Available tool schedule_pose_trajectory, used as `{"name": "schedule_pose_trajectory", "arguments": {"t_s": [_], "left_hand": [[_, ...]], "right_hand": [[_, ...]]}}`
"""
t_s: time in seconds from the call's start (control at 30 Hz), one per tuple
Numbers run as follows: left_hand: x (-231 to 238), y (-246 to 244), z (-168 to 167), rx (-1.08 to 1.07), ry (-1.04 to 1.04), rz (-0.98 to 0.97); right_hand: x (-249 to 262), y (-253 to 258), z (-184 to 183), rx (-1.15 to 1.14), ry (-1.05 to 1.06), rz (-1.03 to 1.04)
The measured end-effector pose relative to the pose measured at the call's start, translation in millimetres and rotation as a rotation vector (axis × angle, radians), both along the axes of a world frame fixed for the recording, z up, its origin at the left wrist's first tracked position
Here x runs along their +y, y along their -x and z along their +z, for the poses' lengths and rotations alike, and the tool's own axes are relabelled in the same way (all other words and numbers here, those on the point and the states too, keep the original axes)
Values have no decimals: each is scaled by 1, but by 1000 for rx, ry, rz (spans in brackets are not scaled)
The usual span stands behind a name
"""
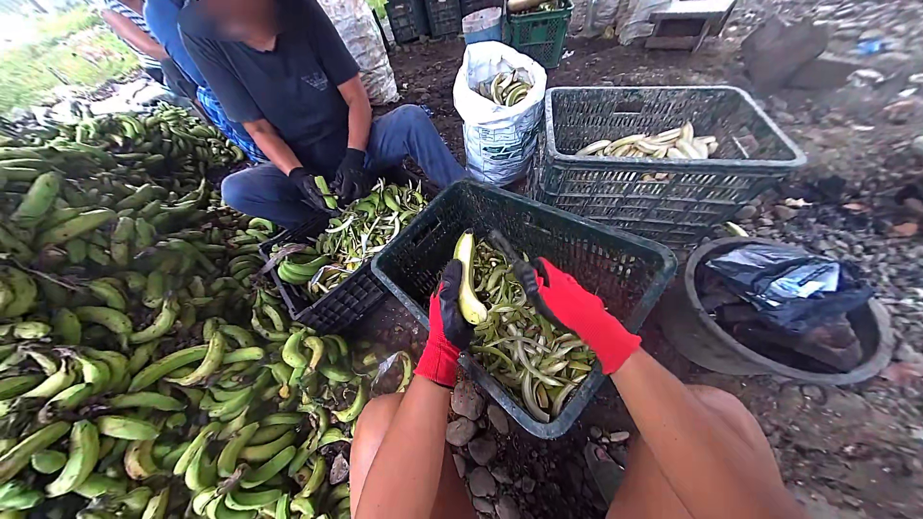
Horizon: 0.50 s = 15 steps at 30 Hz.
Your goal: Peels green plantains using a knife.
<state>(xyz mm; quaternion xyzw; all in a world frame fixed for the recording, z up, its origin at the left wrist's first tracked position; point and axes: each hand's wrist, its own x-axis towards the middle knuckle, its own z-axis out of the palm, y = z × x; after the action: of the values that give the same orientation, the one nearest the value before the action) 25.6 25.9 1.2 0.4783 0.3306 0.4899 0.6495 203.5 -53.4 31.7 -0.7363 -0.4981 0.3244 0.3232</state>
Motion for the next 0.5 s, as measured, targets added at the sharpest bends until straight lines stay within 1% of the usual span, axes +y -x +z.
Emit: {"name": "schedule_pose_trajectory", "arguments": {"t_s": [0.07, 0.1, 0.2, 0.27, 0.33, 0.4, 0.47, 0.5], "left_hand": [[8, 2, 0, 62, -41, 20], [11, 5, -2, 120, -96, 31], [12, 12, 1, 216, -194, 46], [9, 14, 3, 231, -215, -6], [1, 15, 5, 160, -182, -141], [-3, 11, 3, 51, -33, -264], [-3, 6, 4, 35, 104, -332], [-3, 5, 5, 59, 144, -341]], "right_hand": [[-13, 20, 10, -73, 52, 231], [-18, 25, 7, -130, 58, 318], [-31, 27, 2, -248, 54, 429], [-30, 19, 3, -300, 40, 454], [-20, 10, 3, -357, -8, 404], [-9, 0, -2, -473, -112, 265], [3, -10, -5, -541, -120, 131], [9, -15, -2, -532, -78, 96]]}}
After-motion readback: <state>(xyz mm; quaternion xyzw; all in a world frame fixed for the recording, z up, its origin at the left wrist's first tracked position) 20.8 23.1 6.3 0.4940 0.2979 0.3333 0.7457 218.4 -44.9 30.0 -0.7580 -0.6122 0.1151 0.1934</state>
